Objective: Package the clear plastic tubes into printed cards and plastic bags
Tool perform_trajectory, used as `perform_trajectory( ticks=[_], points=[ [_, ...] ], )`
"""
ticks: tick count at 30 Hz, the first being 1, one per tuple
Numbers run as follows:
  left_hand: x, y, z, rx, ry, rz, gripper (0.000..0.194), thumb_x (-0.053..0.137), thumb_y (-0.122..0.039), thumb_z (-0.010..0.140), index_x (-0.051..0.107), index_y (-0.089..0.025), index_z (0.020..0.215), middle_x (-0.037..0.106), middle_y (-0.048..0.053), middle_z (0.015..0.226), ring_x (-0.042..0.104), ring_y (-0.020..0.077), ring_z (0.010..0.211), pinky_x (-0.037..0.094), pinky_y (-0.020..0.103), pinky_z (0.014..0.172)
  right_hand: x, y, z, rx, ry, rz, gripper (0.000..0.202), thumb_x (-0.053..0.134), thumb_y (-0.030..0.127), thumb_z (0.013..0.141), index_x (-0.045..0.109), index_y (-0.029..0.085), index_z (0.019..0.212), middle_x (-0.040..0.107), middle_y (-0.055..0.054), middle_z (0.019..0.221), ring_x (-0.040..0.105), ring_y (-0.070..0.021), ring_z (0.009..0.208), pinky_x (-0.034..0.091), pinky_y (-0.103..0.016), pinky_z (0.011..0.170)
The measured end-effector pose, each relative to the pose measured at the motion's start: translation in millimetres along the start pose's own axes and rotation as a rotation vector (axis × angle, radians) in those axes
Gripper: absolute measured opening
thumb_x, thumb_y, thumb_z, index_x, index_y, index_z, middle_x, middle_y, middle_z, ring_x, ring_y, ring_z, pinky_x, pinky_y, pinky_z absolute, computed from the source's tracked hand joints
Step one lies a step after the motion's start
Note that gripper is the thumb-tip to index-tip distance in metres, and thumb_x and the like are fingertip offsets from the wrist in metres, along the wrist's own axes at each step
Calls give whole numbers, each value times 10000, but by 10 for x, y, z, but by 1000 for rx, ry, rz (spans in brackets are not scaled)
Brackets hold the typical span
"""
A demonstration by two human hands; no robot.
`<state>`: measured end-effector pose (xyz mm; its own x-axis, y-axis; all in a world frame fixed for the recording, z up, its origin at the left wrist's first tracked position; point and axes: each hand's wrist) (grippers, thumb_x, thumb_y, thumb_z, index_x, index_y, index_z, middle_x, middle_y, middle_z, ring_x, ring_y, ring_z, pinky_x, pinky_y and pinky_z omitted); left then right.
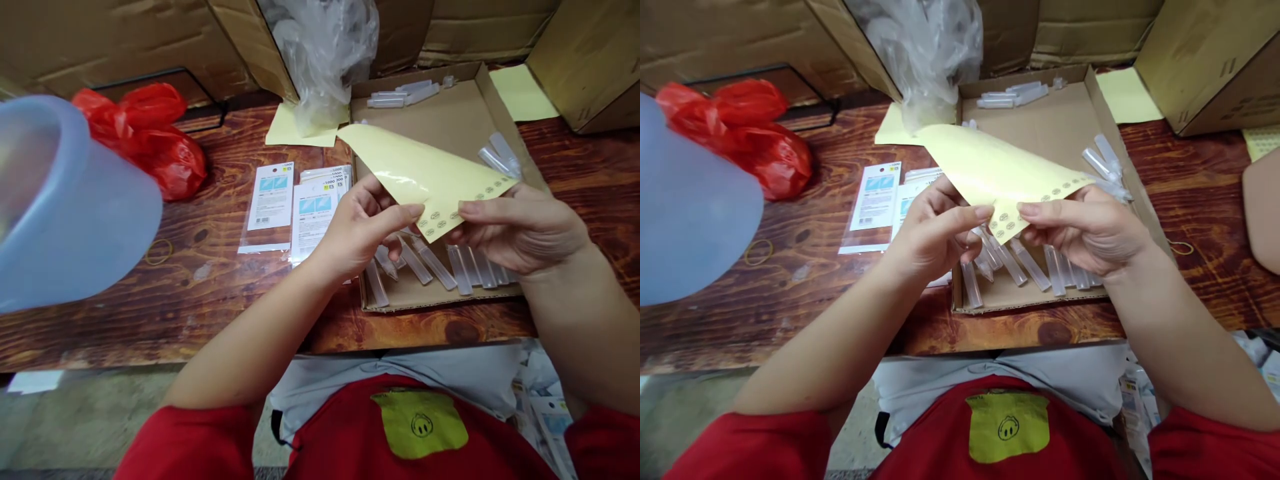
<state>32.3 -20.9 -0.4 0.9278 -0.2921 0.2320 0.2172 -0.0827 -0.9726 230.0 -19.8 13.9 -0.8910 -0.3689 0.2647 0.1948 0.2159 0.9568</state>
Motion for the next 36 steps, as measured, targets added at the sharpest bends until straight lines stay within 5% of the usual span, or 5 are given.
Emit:
perform_trajectory(
  ticks=[11,16,21,26,36],
  points=[
    [4,106,-2,154,-154,247,443,902,-431,665,657,-227,972,702,35,851,717,208,791,590,266,536,112,-195,-32,-371,-264,-205,249,875,307,724,691,249,881,719,-20,924,679,-194,812,567,-281,566],
    [-3,186,30,221,-172,298,355,825,-390,773,618,-245,1022,691,10,832,701,168,770,600,259,576,166,-210,-19,-387,-359,-133,257,875,274,684,689,228,855,721,3,841,650,-139,650,550,-235,488],
    [94,158,2,648,-381,494,175,754,-247,837,643,-227,970,708,36,901,691,138,804,591,256,687,223,-228,1,-522,-534,-113,149,829,199,722,692,222,777,711,38,769,658,-111,632,592,-224,577],
    [223,129,-39,1001,-339,761,114,667,-150,879,732,-228,930,779,18,895,742,158,828,614,305,777,261,-294,8,-716,-577,-164,106,776,138,779,722,224,745,730,37,810,731,-169,803,637,-346,827],
    [365,57,-136,536,-360,526,86,722,-276,871,799,-312,887,789,24,1040,740,251,1032,639,407,832,371,-296,-85,-672,-629,-301,137,780,235,817,750,293,938,744,-21,1045,663,-276,1203,517,-459,1121]
  ],
)
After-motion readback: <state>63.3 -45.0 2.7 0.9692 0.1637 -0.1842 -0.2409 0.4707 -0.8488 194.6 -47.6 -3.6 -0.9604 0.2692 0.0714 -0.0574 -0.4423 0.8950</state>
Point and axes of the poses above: each hand's wrist, its own z-axis towards the middle knuckle, its own x-axis out of the palm, y = z × x
